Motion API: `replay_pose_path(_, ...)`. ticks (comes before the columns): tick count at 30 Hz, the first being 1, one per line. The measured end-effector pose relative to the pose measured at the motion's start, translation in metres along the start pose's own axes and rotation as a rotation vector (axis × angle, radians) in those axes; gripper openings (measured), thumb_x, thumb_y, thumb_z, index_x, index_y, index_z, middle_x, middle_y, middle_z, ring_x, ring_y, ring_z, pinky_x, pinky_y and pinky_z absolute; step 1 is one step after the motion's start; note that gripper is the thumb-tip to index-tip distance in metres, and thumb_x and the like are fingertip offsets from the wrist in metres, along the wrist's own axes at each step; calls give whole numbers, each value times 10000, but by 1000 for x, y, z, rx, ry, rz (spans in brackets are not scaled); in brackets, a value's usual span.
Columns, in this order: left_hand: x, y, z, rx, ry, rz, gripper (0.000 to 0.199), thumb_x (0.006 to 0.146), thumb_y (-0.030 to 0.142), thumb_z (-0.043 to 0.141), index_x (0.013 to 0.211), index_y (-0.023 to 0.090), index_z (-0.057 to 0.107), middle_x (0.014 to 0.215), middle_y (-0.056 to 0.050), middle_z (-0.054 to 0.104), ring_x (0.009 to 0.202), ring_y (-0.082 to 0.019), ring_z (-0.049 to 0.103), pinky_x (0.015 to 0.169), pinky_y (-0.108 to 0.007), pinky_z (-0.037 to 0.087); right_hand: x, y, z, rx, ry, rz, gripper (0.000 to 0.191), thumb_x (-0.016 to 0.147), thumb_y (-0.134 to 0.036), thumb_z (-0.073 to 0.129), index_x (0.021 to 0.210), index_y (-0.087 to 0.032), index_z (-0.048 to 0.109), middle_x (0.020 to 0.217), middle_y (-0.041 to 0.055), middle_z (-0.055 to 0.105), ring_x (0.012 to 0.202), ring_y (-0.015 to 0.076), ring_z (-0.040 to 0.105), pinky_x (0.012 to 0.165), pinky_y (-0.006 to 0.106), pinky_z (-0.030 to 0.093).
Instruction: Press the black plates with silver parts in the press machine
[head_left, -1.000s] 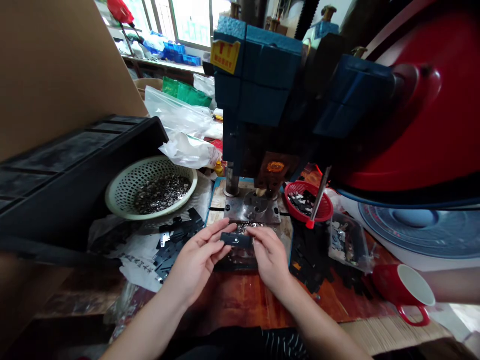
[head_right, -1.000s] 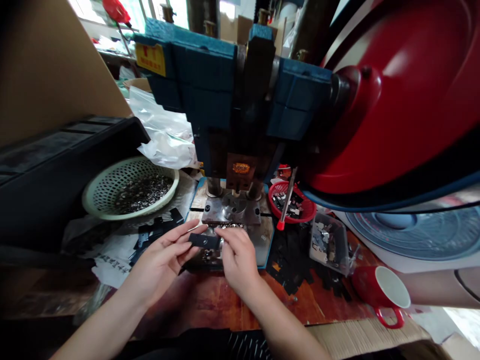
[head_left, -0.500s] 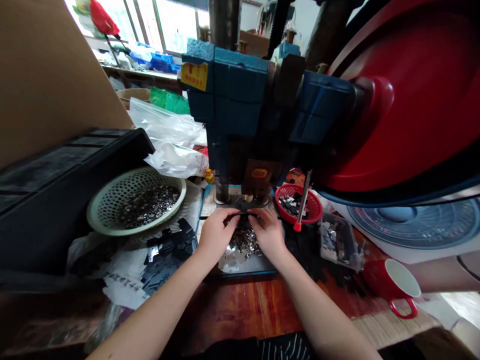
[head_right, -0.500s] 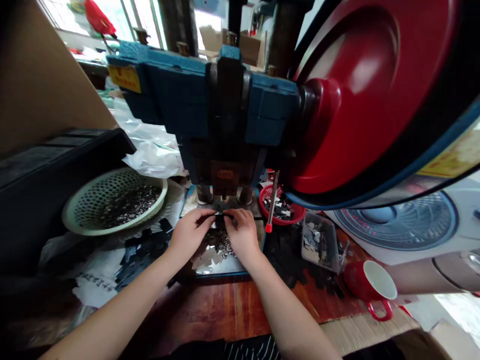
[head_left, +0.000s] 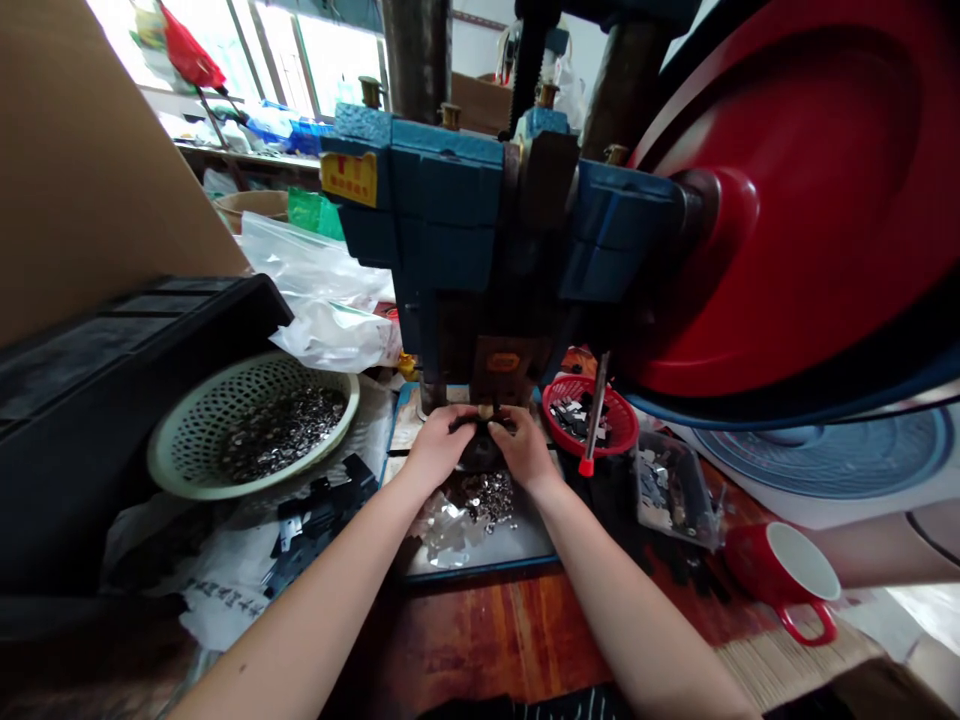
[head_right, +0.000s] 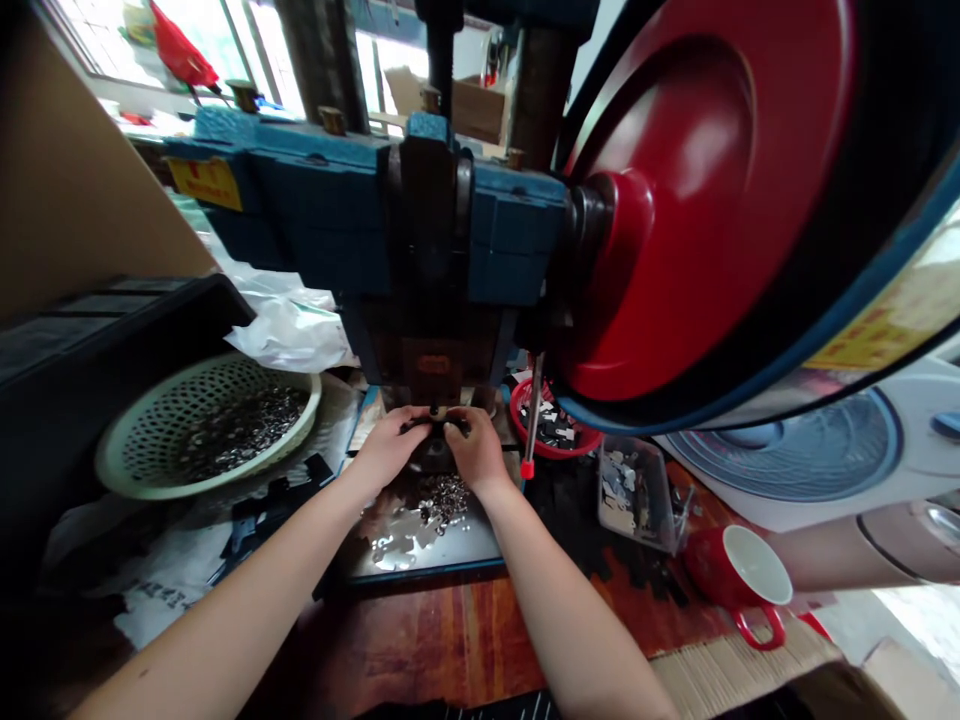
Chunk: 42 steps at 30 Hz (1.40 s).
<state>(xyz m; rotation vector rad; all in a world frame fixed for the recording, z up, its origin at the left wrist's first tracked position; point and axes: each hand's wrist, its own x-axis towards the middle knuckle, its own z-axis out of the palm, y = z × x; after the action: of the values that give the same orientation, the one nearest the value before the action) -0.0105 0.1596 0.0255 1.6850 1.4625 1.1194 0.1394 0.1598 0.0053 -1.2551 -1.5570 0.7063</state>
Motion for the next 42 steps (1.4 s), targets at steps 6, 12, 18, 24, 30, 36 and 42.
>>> replay_pose_path(6,2,3,-2,-78,-71,-43,317,738,213,475,971,162,683,958,-39,716,889,-207,658,870,-341,505,6,1,3,7,0,64,219,752,-231,558,937,-170,656,941,52,642,874,182,599,828,318,477)
replay_pose_path(12,3,0,-4,-62,-98,-4,309,735,228,503,983,194,686,1041,-22,702,1016,-214,622,984,-354,436,6,0,2,29,-8,74,222,718,-219,557,912,-185,658,935,36,645,876,180,592,838,319,470)
replay_pose_path(18,7,-4,1,-27,-104,40,324,732,195,494,992,204,686,1011,-10,708,974,-210,635,954,-353,460,7,-1,5,40,-2,86,237,710,-207,536,918,-176,645,917,39,650,869,186,596,830,325,473)
replay_pose_path(24,-1,2,-12,33,-14,56,313,788,276,532,1068,192,643,1083,-55,669,1028,-236,599,923,-386,469,-12,-5,-12,33,37,101,309,778,-354,570,1024,-172,613,985,70,639,873,195,602,785,324,486)
replay_pose_path(30,-82,3,-44,338,-38,336,198,874,298,507,967,225,665,1030,-56,644,1022,-232,570,931,-411,432,-85,-2,-59,-200,14,31,179,875,-306,496,915,-214,645,892,43,667,868,194,611,797,327,472)
replay_pose_path(36,-155,-27,-40,583,-137,518,263,847,266,572,1101,256,639,1113,-76,625,1031,-254,565,898,-437,448,-137,-4,-69,-398,-144,-148,190,907,-232,456,917,-218,646,881,58,672,858,202,593,798,351,468)
replay_pose_path(42,-157,-32,-33,640,-84,533,302,842,253,585,1141,243,628,1113,-89,621,1018,-256,568,869,-436,460,-144,-6,-60,-434,-157,-185,168,905,-225,475,912,-221,643,866,48,662,844,202,584,828,382,453)
